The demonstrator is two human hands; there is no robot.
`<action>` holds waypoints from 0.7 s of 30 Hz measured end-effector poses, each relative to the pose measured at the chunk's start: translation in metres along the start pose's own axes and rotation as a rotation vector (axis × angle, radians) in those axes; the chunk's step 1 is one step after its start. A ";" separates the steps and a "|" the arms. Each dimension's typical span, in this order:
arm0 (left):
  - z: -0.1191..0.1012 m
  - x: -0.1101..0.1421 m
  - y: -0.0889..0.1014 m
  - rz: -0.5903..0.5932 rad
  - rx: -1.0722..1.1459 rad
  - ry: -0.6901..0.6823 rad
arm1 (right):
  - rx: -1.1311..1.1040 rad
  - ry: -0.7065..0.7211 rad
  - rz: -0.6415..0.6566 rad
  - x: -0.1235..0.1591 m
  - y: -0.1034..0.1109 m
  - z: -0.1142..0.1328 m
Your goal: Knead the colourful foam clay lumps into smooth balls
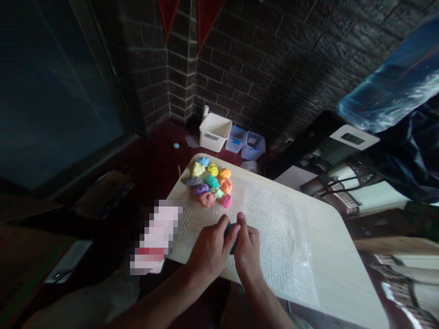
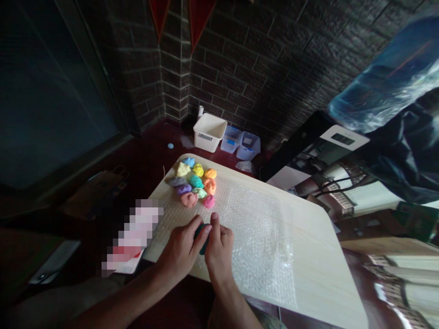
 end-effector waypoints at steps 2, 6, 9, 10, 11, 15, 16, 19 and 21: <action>-0.004 -0.001 0.003 0.005 -0.011 -0.062 | -0.016 -0.003 -0.020 0.003 0.000 0.002; -0.006 -0.004 0.012 0.032 0.022 -0.121 | -0.019 -0.004 0.003 0.003 0.009 0.012; -0.005 -0.007 0.018 0.054 0.073 -0.128 | 0.055 0.098 0.156 0.003 0.013 0.020; -0.004 -0.007 0.020 0.059 0.085 -0.130 | 0.094 0.135 0.187 0.003 0.014 0.021; -0.003 -0.008 0.021 0.053 0.096 -0.127 | 0.136 0.160 0.206 0.003 0.014 0.021; 0.005 -0.011 0.022 -0.040 0.148 -0.033 | 0.186 0.112 0.263 0.002 0.007 0.014; 0.007 -0.013 0.022 -0.058 0.164 -0.007 | 0.166 0.076 0.276 0.001 0.005 0.012; 0.010 -0.016 0.020 -0.089 0.186 0.055 | 0.077 -0.028 0.285 -0.002 0.005 0.003; 0.011 -0.018 0.020 -0.097 0.176 0.085 | 0.049 -0.049 0.319 -0.003 0.007 -0.001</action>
Point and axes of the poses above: each hand's wrist, its own x-axis away from the middle knuckle, its own y-axis out of the back of the hand, z = x × y, the point moved 4 cm from there along -x, towards the middle knuckle, and after that the axes turned 12 degrees about -y, right-handed, at the moved point
